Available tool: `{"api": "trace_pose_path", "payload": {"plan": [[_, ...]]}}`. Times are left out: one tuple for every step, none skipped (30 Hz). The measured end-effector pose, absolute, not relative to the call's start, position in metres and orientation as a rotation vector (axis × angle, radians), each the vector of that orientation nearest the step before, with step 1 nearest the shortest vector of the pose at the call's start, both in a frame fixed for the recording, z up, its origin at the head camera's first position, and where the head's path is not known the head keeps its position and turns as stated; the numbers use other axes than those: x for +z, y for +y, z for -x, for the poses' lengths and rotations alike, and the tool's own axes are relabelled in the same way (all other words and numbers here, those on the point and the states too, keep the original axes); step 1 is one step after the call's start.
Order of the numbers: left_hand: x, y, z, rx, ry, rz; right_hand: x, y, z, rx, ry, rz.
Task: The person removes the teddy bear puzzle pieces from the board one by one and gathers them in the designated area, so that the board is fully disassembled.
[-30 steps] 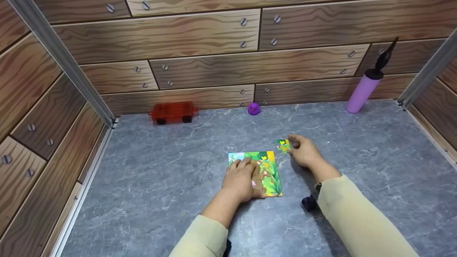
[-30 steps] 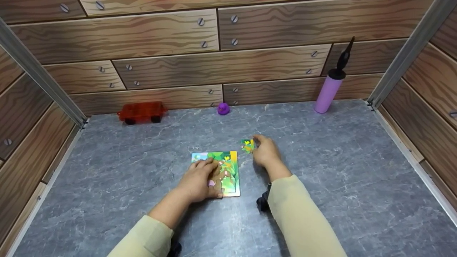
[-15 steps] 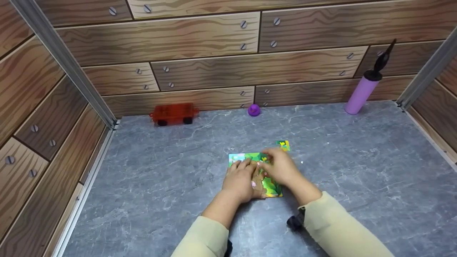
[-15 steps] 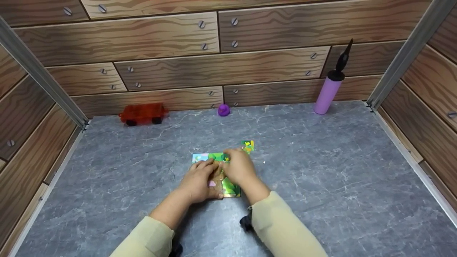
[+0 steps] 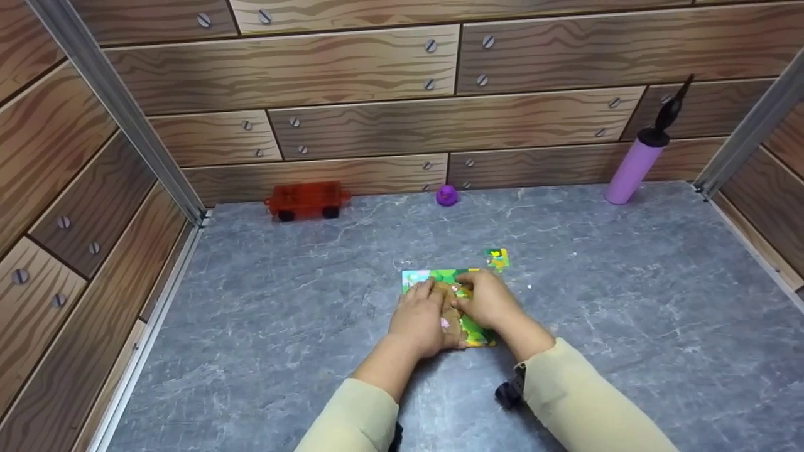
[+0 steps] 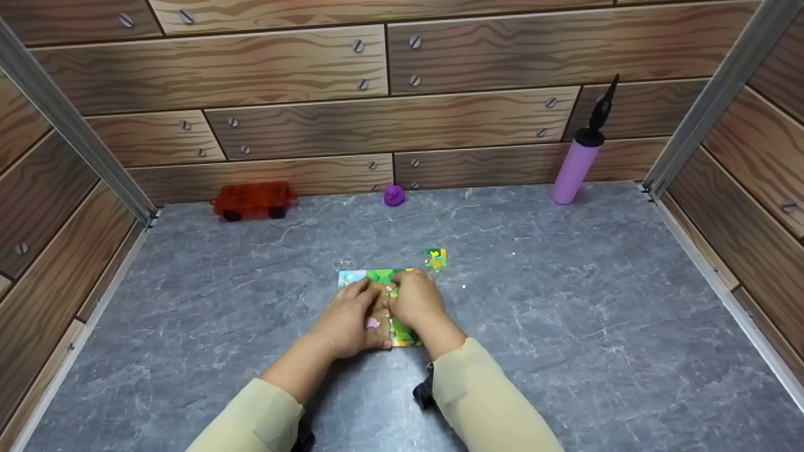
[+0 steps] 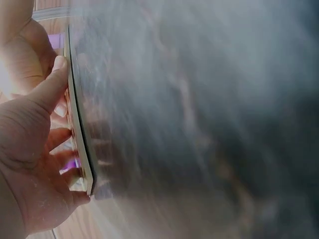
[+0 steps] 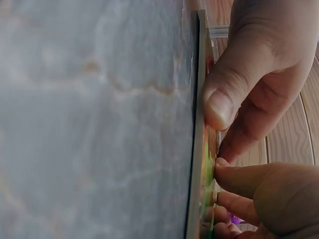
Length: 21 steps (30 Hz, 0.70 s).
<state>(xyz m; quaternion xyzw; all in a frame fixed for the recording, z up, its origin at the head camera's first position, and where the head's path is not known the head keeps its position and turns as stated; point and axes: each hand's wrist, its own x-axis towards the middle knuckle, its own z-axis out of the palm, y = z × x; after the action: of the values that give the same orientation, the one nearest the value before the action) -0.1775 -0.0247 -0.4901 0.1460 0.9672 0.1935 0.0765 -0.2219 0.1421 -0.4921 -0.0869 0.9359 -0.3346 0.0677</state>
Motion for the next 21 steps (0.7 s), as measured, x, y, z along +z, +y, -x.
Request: {"api": "trace_pose_path", "payload": {"plan": [[-0.49, -0.026, 0.177, 0.605, 2.9, -0.438, -0.493, 0.142, 0.222, -1.016, 2.817, 0.258], [-0.49, -0.028, 0.177, 0.631, 2.901, -0.435, -0.493, 0.142, 0.222, -1.024, 2.813, 0.249], [-0.49, -0.03, 0.177, 0.652, 2.909, -0.433, -0.493, 0.142, 0.222, -1.03, 2.81, 0.244], [-0.49, -0.032, 0.177, 0.664, 2.917, -0.43, -0.493, 0.142, 0.222, -1.036, 2.807, 0.237], [-0.489, -0.034, 0.176, 0.675, 2.925, -0.424, -0.493, 0.143, 0.222, -1.037, 2.805, 0.229], [-0.489, -0.036, 0.176, 0.694, 2.932, -0.419, -0.493, 0.143, 0.221, -1.037, 2.802, 0.22], [-0.489, -0.039, 0.176, 0.707, 2.936, -0.408, -0.493, 0.143, 0.221, -1.039, 2.797, 0.212], [-0.489, -0.041, 0.176, 0.713, 2.937, -0.397, -0.492, 0.142, 0.221, -1.042, 2.792, 0.198], [-0.489, -0.044, 0.176, 0.725, 2.937, -0.392, -0.492, 0.142, 0.221, -1.045, 2.789, 0.191], [-0.489, -0.046, 0.176, 0.739, 2.931, -0.386, -0.492, 0.142, 0.221, -1.047, 2.788, 0.183], [-0.49, -0.047, 0.176, 0.758, 2.923, -0.38, -0.491, 0.142, 0.22, -1.052, 2.79, 0.182], [-0.49, -0.048, 0.176, 0.775, 2.914, -0.376, -0.491, 0.141, 0.22, -1.057, 2.79, 0.182], [-0.491, -0.049, 0.176, 0.785, 2.911, -0.375, -0.491, 0.141, 0.22, -1.063, 2.792, 0.182], [-0.491, -0.05, 0.176, 0.796, 2.907, -0.373, -0.491, 0.141, 0.22, -1.068, 2.796, 0.186], [-0.491, -0.05, 0.176, 0.807, 2.906, -0.374, -0.49, 0.141, 0.221, -1.072, 2.798, 0.186], [-0.492, -0.05, 0.176, 0.812, 2.904, -0.371, -0.49, 0.141, 0.22, -1.077, 2.798, 0.184], [-0.492, -0.05, 0.176, 0.817, 2.902, -0.367, -0.49, 0.141, 0.22, -1.084, 2.797, 0.182], [-0.492, -0.05, 0.176, 0.816, 2.901, -0.366, -0.49, 0.141, 0.22, -1.088, 2.793, 0.174], [-0.493, -0.05, 0.176, 0.813, 2.901, -0.364, -0.49, 0.14, 0.221, -1.093, 2.79, 0.165], [-0.493, -0.05, 0.176, 0.81, 2.899, -0.361, -0.49, 0.14, 0.221, -1.102, 2.784, 0.152], [-0.493, -0.05, 0.176, 0.807, 2.9, -0.362, -0.491, 0.14, 0.221, -1.11, 2.778, 0.138]]}}
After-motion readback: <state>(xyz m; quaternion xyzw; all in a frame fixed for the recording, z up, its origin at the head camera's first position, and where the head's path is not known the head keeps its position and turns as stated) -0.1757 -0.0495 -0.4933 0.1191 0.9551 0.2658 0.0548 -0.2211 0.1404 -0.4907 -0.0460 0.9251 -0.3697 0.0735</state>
